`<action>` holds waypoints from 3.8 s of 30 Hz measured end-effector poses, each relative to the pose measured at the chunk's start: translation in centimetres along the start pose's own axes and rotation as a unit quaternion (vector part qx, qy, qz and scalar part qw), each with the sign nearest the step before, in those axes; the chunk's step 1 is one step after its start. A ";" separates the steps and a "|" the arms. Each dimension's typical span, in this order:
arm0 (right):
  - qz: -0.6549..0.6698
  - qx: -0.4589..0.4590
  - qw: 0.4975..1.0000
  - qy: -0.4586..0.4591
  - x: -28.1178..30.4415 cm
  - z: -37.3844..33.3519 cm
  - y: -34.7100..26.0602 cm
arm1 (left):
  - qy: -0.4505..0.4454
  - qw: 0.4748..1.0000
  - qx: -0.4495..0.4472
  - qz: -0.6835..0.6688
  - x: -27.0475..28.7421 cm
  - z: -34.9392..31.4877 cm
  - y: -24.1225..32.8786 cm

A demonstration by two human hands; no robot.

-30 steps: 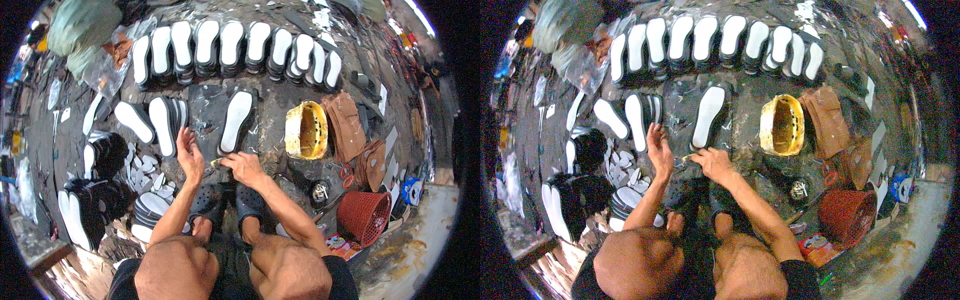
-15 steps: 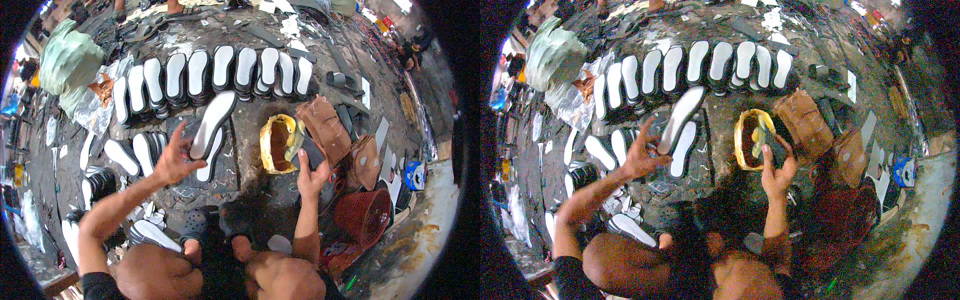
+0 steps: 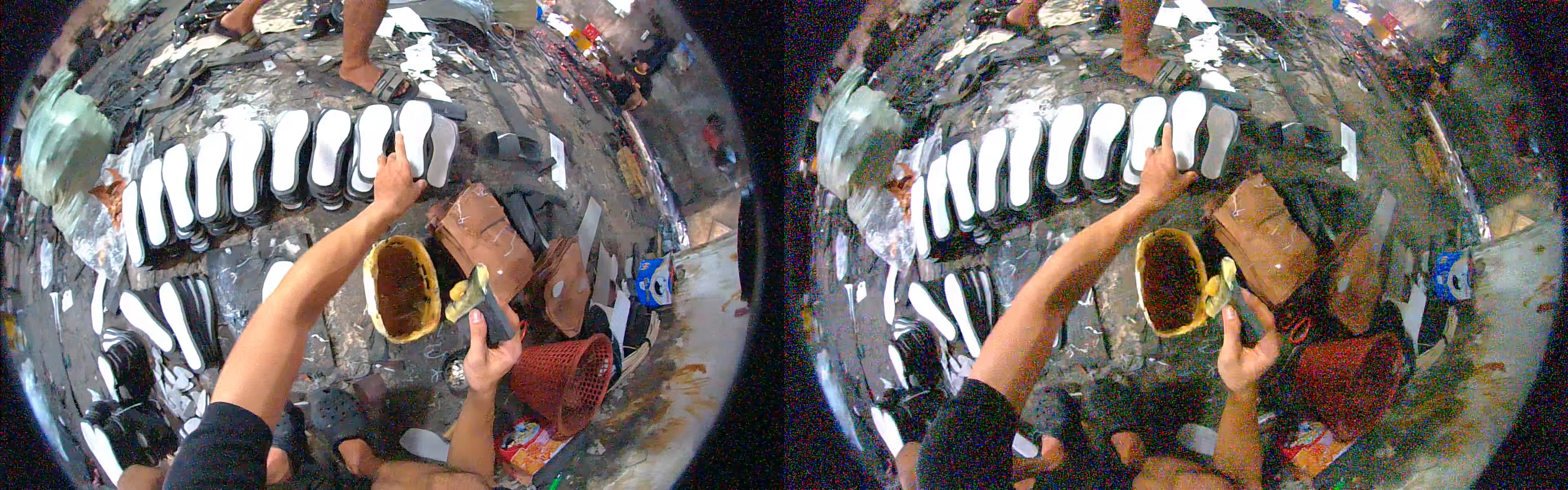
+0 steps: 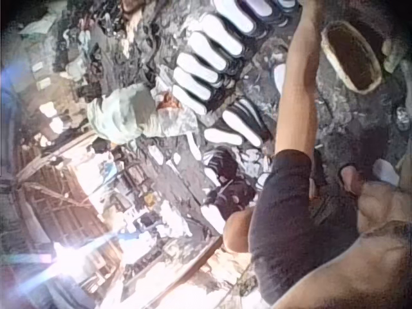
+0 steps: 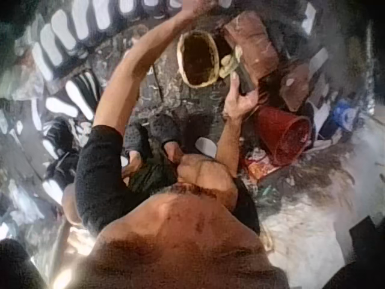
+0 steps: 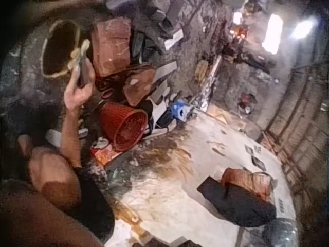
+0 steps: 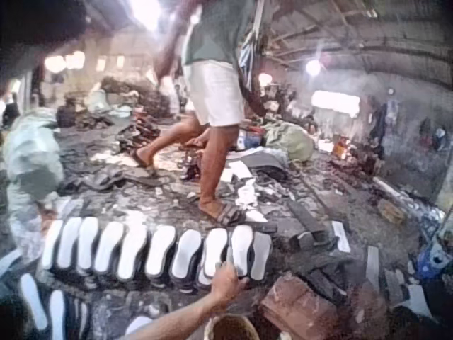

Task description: The person sits on the floor and applies glue to the edges of white shoe soles using a brush. They pick up each sole, spread glue along the perimeter, and place the treated soles into a growing stack nearby.

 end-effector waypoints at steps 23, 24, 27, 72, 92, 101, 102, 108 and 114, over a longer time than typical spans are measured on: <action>-0.131 0.076 0.891 -0.427 -36.7 -7.6 7.0 | -0.255 0.964 0.061 0.046 25.0 -39.7 -14.8; -0.177 0.084 0.867 -0.458 -38.0 -8.6 5.9 | -0.220 0.971 0.090 -0.002 24.3 -41.6 -15.7; -0.196 0.189 0.803 -0.531 -39.5 -9.6 3.7 | -0.164 0.961 0.197 -0.109 22.6 -45.3 -17.1; -0.156 0.305 0.698 -0.629 -28.0 -25.7 -2.9 | 0.239 0.885 0.318 -0.243 20.0 -45.2 -25.2; -0.078 -0.009 0.995 -0.062 0.1 -1.9 1.7 | -0.132 0.891 0.311 -0.304 21.0 -28.1 -17.0; 0.028 -0.125 0.988 0.082 2.1 -4.5 6.5 | -0.053 0.990 0.034 -0.126 6.8 -1.6 1.6; 0.029 -0.150 0.985 0.074 2.2 -4.4 6.5 | -0.025 0.993 0.026 -0.117 4.1 -0.2 3.0; 0.072 -0.210 0.972 0.074 3.2 -4.7 7.9 | 0.013 0.999 0.042 -0.032 -6.2 2.0 4.3; 0.022 -0.172 0.982 0.078 3.4 -4.2 7.5 | -0.077 0.994 -0.079 -0.021 -3.0 -3.7 4.2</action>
Point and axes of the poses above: each hand's wrist, its own z-axis towards the middle knuckle, its own x-axis out of the back of the hand, y = z × x, the point moved 9 cm from there along z, towards the middle knuckle, and after that the axes turned 11 degrees about x, right-handed, at the moved point
